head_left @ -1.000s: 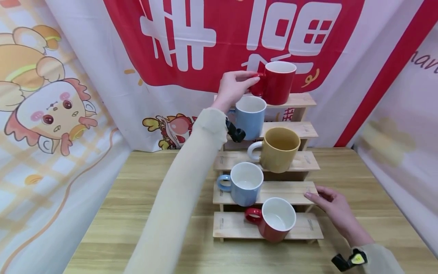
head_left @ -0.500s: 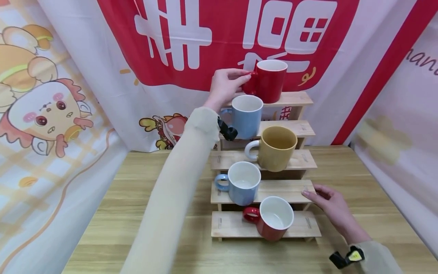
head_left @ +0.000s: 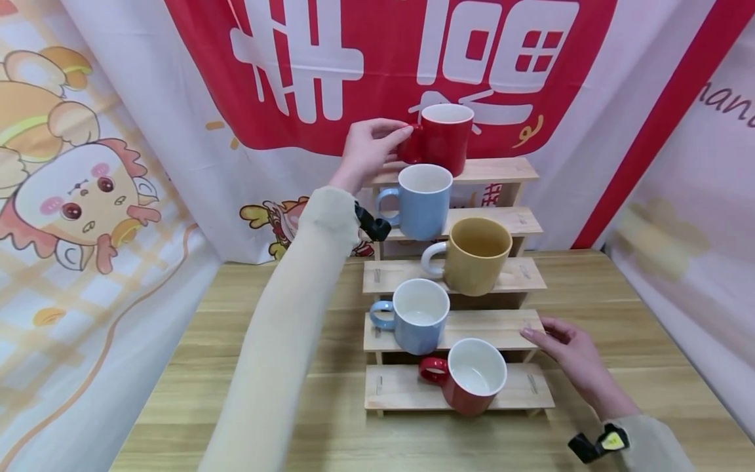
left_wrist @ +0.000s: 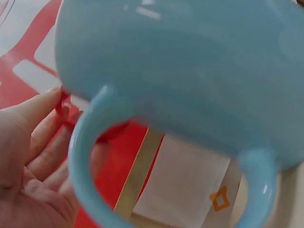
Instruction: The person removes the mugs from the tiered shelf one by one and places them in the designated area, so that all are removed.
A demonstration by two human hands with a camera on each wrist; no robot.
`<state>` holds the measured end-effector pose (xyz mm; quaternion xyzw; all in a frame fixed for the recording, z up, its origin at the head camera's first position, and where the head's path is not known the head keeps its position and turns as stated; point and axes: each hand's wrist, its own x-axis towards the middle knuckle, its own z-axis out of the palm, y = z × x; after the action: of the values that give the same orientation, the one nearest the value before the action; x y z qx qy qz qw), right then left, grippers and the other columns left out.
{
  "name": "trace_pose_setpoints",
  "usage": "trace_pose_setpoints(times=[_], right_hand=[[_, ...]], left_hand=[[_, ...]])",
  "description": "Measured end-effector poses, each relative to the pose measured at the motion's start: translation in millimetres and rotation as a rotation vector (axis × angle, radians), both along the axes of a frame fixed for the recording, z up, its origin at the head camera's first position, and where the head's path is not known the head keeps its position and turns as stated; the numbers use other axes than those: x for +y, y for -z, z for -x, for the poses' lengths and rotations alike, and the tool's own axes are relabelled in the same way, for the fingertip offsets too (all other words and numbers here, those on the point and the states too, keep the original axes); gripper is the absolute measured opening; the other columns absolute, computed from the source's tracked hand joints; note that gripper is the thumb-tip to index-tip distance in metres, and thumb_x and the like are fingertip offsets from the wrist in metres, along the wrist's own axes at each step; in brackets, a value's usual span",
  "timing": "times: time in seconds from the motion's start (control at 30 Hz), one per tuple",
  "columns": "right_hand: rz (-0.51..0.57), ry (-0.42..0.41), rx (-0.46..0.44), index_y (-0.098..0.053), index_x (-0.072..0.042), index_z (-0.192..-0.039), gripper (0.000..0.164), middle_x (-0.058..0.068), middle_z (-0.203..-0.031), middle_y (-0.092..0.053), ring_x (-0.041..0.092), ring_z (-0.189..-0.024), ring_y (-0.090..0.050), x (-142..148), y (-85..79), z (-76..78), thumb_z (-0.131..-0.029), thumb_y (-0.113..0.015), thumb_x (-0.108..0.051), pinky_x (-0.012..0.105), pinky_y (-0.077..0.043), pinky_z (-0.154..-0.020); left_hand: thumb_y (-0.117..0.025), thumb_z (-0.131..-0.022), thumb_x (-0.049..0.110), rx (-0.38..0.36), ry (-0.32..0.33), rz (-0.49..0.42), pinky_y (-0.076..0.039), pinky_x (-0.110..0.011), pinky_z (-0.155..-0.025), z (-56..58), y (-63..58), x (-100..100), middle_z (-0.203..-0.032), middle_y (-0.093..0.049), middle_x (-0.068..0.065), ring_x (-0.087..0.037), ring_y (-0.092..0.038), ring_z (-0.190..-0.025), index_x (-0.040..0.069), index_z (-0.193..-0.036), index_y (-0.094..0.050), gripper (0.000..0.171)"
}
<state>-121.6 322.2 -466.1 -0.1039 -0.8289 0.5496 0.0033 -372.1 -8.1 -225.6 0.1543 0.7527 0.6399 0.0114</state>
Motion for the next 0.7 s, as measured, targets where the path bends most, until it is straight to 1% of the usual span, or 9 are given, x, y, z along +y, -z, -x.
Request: trace_pose_setpoints(times=[0.13, 0.3, 0.53, 0.7], right_hand=[[-0.01, 0.006, 0.003, -0.056, 0.005, -0.137, 0.063, 0.007, -0.117, -0.062, 0.006, -0.098, -0.058, 0.5, 0.0, -0.8, -0.097, -0.072, -0.04, 0.018, -0.053, -0.08], [-0.016, 0.013, 0.005, -0.056, 0.005, -0.137, 0.063, 0.007, -0.116, -0.062, 0.006, -0.097, -0.058, 0.3, -1.5, -1.4, -0.096, -0.073, -0.04, 0.018, -0.053, -0.08], [-0.011, 0.013, 0.004, -0.054, 0.007, -0.139, 0.065, 0.009, -0.118, -0.062, 0.005, -0.098, -0.058, 1.0, -3.1, -1.7, -0.097, -0.072, -0.039, 0.017, -0.053, -0.08], [0.017, 0.005, 0.021, -0.056, 0.007, -0.137, 0.062, 0.006, -0.114, -0.064, 0.006, -0.096, -0.059, 0.0, -2.3, -0.9, -0.096, -0.073, -0.036, 0.018, -0.054, -0.081]], left_hand=[[-0.076, -0.091, 0.041, -0.006, -0.026, 0.027, -0.061, -0.029, -0.081, -1.9, 0.2, 10.5, -0.121, -0.069, 0.004, -0.015, -0.064, -0.106, 0.024, -0.125, -0.073, 0.038], [-0.075, -0.09, 0.045, -0.016, -0.071, 0.031, -0.06, -0.027, -0.078, -2.9, 0.5, 18.3, -0.121, -0.068, 0.006, -0.014, -0.063, -0.106, 0.026, -0.125, -0.073, 0.04], [-0.077, -0.089, 0.042, -0.03, -0.073, -0.008, -0.061, -0.028, -0.079, -3.2, 1.0, 19.7, -0.123, -0.068, 0.007, -0.013, -0.062, -0.108, 0.027, -0.126, -0.073, 0.04], [-0.078, -0.088, 0.041, -0.033, -0.083, -0.025, -0.061, -0.029, -0.079, -2.2, 3.0, 17.7, -0.12, -0.069, 0.007, -0.014, -0.063, -0.108, 0.026, -0.123, -0.074, 0.038]])
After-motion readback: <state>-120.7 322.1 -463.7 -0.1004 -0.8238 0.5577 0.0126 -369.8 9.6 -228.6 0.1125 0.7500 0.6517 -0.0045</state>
